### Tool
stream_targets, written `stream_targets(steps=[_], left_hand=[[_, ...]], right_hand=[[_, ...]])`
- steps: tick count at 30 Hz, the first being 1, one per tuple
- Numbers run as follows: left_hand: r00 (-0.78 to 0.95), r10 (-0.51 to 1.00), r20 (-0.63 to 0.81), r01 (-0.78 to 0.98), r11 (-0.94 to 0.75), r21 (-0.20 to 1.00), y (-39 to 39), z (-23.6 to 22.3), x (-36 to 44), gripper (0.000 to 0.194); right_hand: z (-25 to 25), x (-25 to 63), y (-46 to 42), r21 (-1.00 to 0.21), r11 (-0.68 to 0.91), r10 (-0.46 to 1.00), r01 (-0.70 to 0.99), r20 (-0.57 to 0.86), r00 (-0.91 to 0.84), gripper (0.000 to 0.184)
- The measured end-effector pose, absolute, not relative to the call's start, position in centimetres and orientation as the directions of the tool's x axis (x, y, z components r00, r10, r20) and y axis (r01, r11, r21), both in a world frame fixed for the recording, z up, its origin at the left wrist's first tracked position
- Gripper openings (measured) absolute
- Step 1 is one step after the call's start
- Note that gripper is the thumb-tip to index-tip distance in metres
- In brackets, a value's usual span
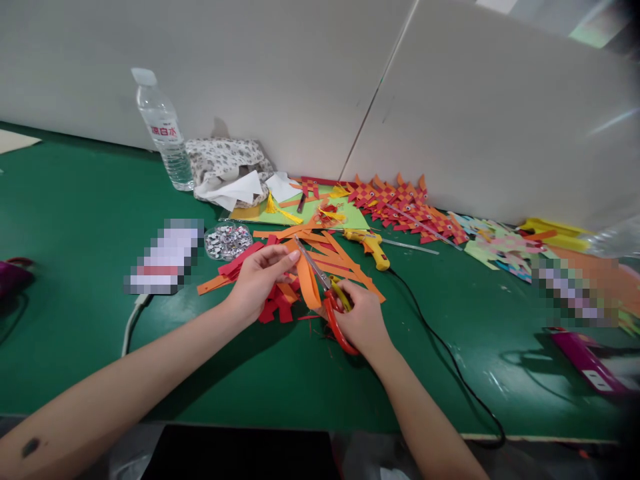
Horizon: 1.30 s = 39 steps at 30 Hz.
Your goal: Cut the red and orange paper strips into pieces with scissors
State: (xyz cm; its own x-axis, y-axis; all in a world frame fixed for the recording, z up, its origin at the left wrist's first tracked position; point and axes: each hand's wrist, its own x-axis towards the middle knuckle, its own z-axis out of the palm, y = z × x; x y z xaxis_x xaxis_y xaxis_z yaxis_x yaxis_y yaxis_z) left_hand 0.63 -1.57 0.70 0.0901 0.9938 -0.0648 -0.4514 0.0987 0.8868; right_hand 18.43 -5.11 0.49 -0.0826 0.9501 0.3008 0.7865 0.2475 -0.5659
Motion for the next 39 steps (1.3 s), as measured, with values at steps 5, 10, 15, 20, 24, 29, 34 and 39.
stream_targets(steps=[5, 10, 15, 20, 24, 29, 34, 39], left_hand=[[0.108, 0.993, -0.041, -0.42, 0.083, 0.904, -1.8, 0.7, 0.7, 0.019], [0.133, 0.99, -0.049, -0.431, 0.102, 0.897, -1.8, 0.7, 0.8, 0.018], [0.177, 0.983, -0.052, -0.411, 0.121, 0.904, -1.7, 0.8, 0.7, 0.016], [0.204, 0.977, -0.067, -0.358, 0.138, 0.923, -1.8, 0.7, 0.9, 0.018], [0.247, 0.963, -0.104, -0.314, 0.181, 0.932, -2.1, 0.5, 1.2, 0.021], [0.178, 0.979, -0.099, -0.264, 0.144, 0.954, -2.0, 0.5, 1.2, 0.024], [0.192, 0.975, -0.109, -0.235, 0.154, 0.96, -1.9, 0.2, 1.2, 0.026], [0.184, 0.975, -0.128, -0.239, 0.17, 0.956, -2.0, 0.3, 1.3, 0.027]], right_hand=[[0.3, 18.5, -5.2, -0.569, 0.241, 0.953, 0.786, 0.293, -0.08, 0.015], [0.2, 18.5, -5.1, -0.576, 0.269, 0.939, 0.771, 0.334, -0.078, 0.015], [0.1, 18.6, -5.1, -0.577, 0.255, 0.948, 0.776, 0.306, -0.084, 0.017], [0.4, 18.4, -5.2, -0.597, 0.252, 0.949, 0.762, 0.308, -0.073, 0.025], [0.7, 18.5, -5.3, -0.656, 0.23, 0.958, 0.719, 0.284, -0.048, 0.032], [0.2, 19.2, -5.0, -0.859, 0.071, 0.989, 0.506, 0.126, 0.074, 0.034], [0.3, 18.6, -4.9, -0.99, -0.068, 0.996, 0.126, -0.075, -0.05, 0.049], [0.5, 17.8, -5.1, -0.996, -0.064, 0.994, 0.055, -0.069, -0.08, 0.049]])
